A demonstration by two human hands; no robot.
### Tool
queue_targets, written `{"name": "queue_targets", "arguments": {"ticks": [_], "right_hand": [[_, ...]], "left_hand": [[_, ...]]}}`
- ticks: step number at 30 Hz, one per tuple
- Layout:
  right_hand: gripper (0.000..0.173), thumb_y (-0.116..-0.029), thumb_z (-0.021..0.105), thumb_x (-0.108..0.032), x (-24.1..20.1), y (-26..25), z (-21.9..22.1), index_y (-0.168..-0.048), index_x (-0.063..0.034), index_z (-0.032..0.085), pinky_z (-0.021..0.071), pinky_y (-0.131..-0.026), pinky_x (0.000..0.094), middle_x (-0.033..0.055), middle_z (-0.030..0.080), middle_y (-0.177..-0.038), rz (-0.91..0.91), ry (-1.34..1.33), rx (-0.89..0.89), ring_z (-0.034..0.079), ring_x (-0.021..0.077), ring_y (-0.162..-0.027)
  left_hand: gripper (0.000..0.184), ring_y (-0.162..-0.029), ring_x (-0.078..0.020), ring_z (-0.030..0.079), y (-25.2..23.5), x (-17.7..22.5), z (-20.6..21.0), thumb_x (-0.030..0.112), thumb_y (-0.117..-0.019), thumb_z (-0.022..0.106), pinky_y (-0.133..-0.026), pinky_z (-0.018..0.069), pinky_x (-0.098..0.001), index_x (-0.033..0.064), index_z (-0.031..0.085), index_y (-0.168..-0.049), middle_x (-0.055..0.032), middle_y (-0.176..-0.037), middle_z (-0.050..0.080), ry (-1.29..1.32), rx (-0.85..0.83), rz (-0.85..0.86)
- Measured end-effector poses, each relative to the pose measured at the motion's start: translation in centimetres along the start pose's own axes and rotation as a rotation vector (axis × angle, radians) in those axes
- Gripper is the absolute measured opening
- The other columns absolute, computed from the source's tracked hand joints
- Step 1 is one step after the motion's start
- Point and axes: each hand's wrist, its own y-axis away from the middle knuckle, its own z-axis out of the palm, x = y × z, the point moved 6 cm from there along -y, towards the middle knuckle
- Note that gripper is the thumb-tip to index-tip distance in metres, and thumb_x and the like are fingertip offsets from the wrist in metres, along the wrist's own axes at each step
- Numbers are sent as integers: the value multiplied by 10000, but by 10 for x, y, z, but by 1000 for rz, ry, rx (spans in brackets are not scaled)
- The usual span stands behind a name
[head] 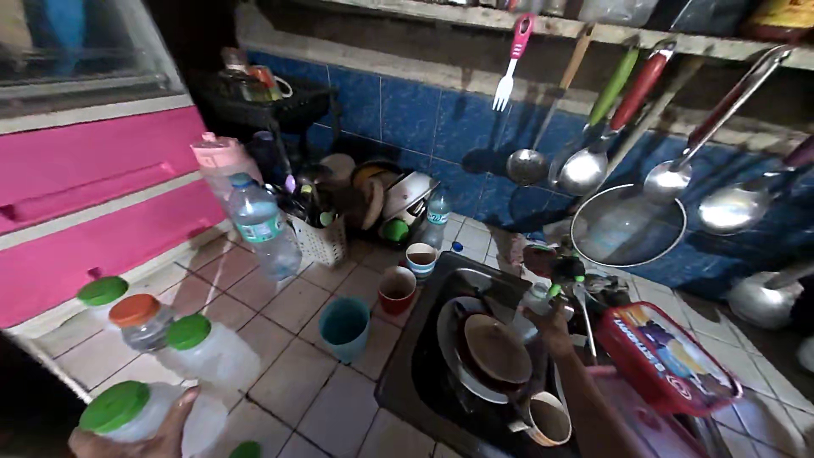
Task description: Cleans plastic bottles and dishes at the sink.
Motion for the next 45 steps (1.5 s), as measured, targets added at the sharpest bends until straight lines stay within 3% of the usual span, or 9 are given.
{"name": "queue_targets", "arguments": {"ticks": [3,5,8,13,21,27,33,38,45], "right_hand": [[1060,-808,847,-61,15,-15,13,-1584,68,137,403,-1152,455,340,419,-1504,49,12,-22,480,380,-1380],[981,-839,823,-79,20,-19,15,-1566,88,187,431,-1120,480,341,509,-1422,48,72,-29,544,393,-1314],[955,-871,804,-133,19,-13,12,-1571,77,189,447,-1094,532,344,555,-1371,68,189,-31,577,437,-1269],[907,-865,816,-179,22,3,6,-1539,81,266,458,-1090,528,331,567,-1360,41,222,-26,587,425,-1260],[874,-874,809,-227,26,-1,5,-1526,45,294,475,-1066,526,294,589,-1345,65,260,-52,607,403,-1237],[875,-885,799,-211,27,4,4,-1537,46,274,483,-1056,528,297,598,-1337,28,247,-34,624,405,-1214],[877,-903,785,-283,23,8,4,-1535,44,273,502,-1019,553,295,616,-1308,69,331,-28,647,422,-1174],[884,-934,753,-369,16,8,0,-1543,41,259,489,-1035,558,301,600,-1334,167,456,-91,632,433,-1205],[940,-929,742,-445,20,0,-16,-1534,78,249,482,-1039,567,320,631,-1263,174,513,-146,629,452,-1202]], "left_hand": [[1015,-1392,-188,466,1,3,5,139,-848,807,-1143,374,-226,-226,118,-1497,-407,-1477,364,-26,19,31],[1019,-1388,-179,473,0,0,7,139,-848,810,-1142,379,-226,-222,116,-1499,-399,-1480,368,-23,21,45],[1015,-1394,-195,473,-2,-6,7,135,-853,808,-1150,379,-238,-227,112,-1497,-400,-1479,373,-29,20,59],[946,-1385,-170,477,-4,-11,11,145,-892,767,-1148,385,-237,-212,136,-1500,-375,-1487,373,-30,20,57],[935,-1396,-210,497,1,2,16,172,-901,778,-1156,406,-276,-197,173,-1511,-337,-1493,426,-16,84,15],[917,-1410,-222,483,1,-4,14,161,-892,780,-1165,389,-268,-201,202,-1505,-346,-1503,413,-44,119,43],[893,-1376,-162,502,-5,-16,16,166,-890,768,-1147,401,-236,-184,221,-1503,-322,-1478,439,-19,152,51],[944,-1413,-193,464,0,-6,13,179,-873,796,-1157,369,-229,-181,204,-1514,-350,-1509,393,-90,160,36],[909,-1419,-204,459,-5,-16,16,183,-894,766,-1171,366,-249,-181,208,-1512,-342,-1509,396,-65,145,40]]}}
